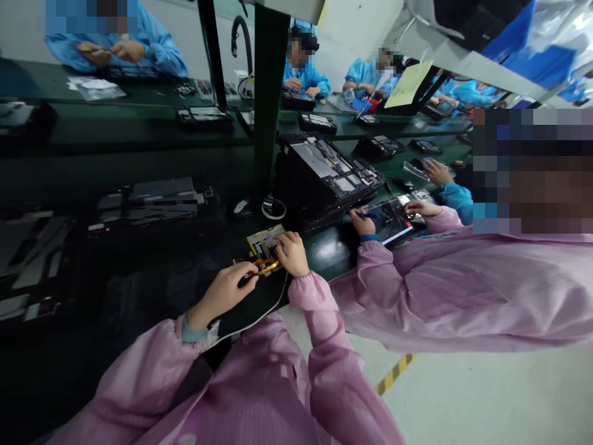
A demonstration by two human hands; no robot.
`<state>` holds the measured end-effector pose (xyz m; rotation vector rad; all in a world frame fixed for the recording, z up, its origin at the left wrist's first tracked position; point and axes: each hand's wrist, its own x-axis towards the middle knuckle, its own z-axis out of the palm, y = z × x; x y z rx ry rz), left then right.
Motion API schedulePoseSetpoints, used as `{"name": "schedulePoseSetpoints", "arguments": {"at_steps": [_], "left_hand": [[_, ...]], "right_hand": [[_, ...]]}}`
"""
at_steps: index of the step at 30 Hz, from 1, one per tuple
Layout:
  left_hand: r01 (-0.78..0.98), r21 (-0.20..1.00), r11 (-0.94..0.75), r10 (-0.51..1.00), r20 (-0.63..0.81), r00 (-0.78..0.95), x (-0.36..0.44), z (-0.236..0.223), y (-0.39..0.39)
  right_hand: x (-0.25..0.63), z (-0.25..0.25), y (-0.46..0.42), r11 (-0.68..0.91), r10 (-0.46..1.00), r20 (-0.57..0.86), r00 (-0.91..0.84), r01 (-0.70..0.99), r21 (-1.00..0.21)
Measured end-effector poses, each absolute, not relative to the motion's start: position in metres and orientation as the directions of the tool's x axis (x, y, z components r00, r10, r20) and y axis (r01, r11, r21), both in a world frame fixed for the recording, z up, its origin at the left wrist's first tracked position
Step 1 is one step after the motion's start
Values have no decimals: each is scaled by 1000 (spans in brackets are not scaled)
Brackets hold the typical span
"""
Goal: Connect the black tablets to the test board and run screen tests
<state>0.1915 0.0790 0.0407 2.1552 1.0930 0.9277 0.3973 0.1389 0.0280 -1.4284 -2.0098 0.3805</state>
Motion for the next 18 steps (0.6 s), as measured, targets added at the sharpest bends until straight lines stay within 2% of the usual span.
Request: {"name": "schedulePoseSetpoints", "arguments": {"at_steps": [3, 7, 18], "left_hand": [[425, 755, -500, 849, 329, 414, 192, 39, 78], [426, 758, -493, 845, 302, 441, 193, 36, 77], [404, 773, -489, 856, 336, 393, 196, 39, 79]], "right_hand": [[397, 5, 157, 385, 915, 285, -285, 827, -409], [395, -8, 163, 410, 899, 292, -326, 861, -302], [391, -9, 162, 405, 890, 340, -304, 869, -283]]}}
